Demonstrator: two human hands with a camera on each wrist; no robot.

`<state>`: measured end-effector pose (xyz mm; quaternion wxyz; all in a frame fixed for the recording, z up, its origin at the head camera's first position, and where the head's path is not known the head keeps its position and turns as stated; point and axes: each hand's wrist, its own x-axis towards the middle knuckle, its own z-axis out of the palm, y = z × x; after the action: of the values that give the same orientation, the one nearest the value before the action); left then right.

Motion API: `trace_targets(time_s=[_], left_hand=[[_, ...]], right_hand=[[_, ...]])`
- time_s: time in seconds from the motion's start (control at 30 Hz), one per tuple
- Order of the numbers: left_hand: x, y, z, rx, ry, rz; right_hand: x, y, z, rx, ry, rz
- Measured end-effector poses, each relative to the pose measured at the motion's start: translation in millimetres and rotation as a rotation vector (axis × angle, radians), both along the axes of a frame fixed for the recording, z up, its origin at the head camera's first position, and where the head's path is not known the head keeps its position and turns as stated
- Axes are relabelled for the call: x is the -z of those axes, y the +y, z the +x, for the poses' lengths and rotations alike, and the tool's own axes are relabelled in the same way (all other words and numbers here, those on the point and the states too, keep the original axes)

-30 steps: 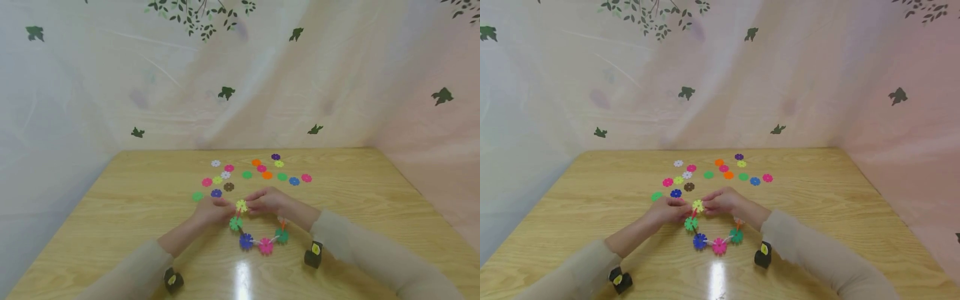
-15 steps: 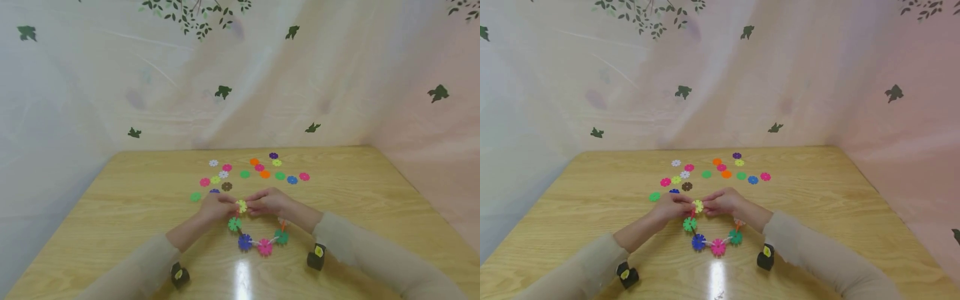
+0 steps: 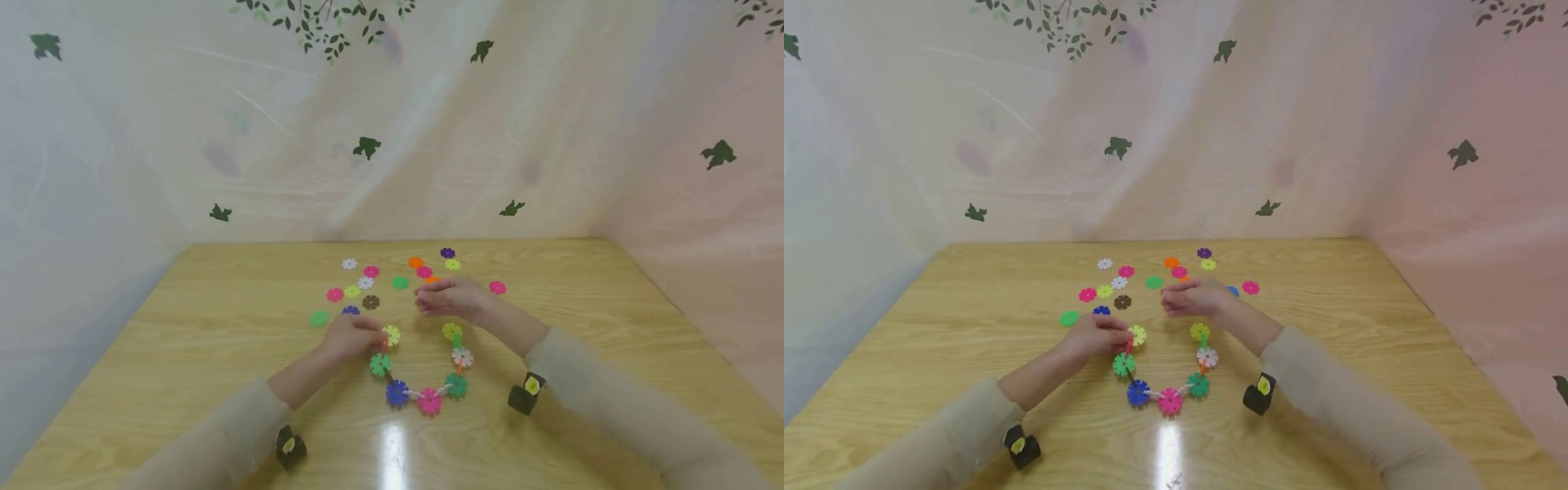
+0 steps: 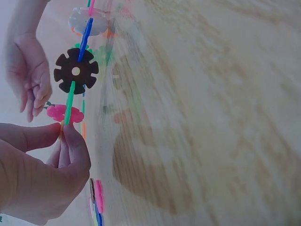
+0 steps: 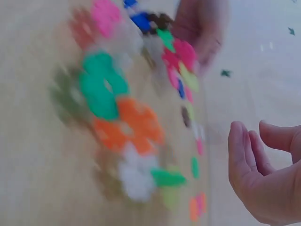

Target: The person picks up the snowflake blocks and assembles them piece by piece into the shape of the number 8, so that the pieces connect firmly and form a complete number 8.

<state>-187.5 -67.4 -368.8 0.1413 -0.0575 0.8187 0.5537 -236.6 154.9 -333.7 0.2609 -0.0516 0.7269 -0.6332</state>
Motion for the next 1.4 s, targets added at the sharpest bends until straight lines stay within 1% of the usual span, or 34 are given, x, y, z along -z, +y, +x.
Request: trace_targets(time_s=[0.07,0.13,0.2,0.27,0.33,0.43,0.47,0.53,0.63,0.73,0.9,1.07,1.2,1.3,1.4], left_hand=[[0.7,0.6,-1.2,0.001,-0.001,0.008],[0.1,0.9,-1.6,0.002,-0.001,0.011],[0.0,0.8,-1.9,0.004,-0.003,0.012],[-0.3,0.2,-1.5,0.007,-0.002,0.009],[-0.2,-0.1,-1.5,0.007,-0.006,0.009],[-0.3,-0.6,-1.0,0.012,-0.009,-0.002],[-0.2,-0.6,-1.0,0.014,-0.01,-0.004],[-0.1,-0.4,-1.0,0.016,-0.017,-0.004],[-0.6,-0.1,-1.0,0.016,-0.023,0.001],[-1.4,0.0,-1.0,0.013,-0.026,0.005],[-0.1,-0.4,-1.2,0.018,-0.03,0.006],[0.7,0.2,-0.8,0.015,-0.029,0.021],[0.4,0.4,-0.4,0.011,-0.029,0.017],[0.5,0.4,-0.9,0.01,-0.031,0.011],[1.7,0.0,-2.2,0.015,-0.033,0.006]], right_hand=[[-7.8,9.0,-11.1,0.036,0.07,0.055],[-12.0,19.3,-22.4,0.081,0.14,0.145],[-12.7,29.3,-32.0,0.121,0.203,0.271],[-10.3,39.3,-39.0,0.133,0.278,0.433],[-5.2,48.2,-43.4,0.103,0.363,0.601],[5.0,59.5,-46.8,0.007,0.493,0.823],[8.5,62.4,-47.6,-0.026,0.524,0.865],[14.0,66.2,-48.4,-0.074,0.554,0.909],[18.8,67.9,-49.4,-0.106,0.577,0.934],[19.4,66.3,-49.5,-0.103,0.571,0.95],[16.9,63.7,-48.4,-0.093,0.556,0.954],[12.0,63.1,-45.4,-0.086,0.574,0.93],[7.8,56.0,-41.6,-0.106,0.512,0.852],[6.5,45.2,-36.9,-0.159,0.473,0.759],[5.9,32.1,-29.7,-0.212,0.477,0.67]])
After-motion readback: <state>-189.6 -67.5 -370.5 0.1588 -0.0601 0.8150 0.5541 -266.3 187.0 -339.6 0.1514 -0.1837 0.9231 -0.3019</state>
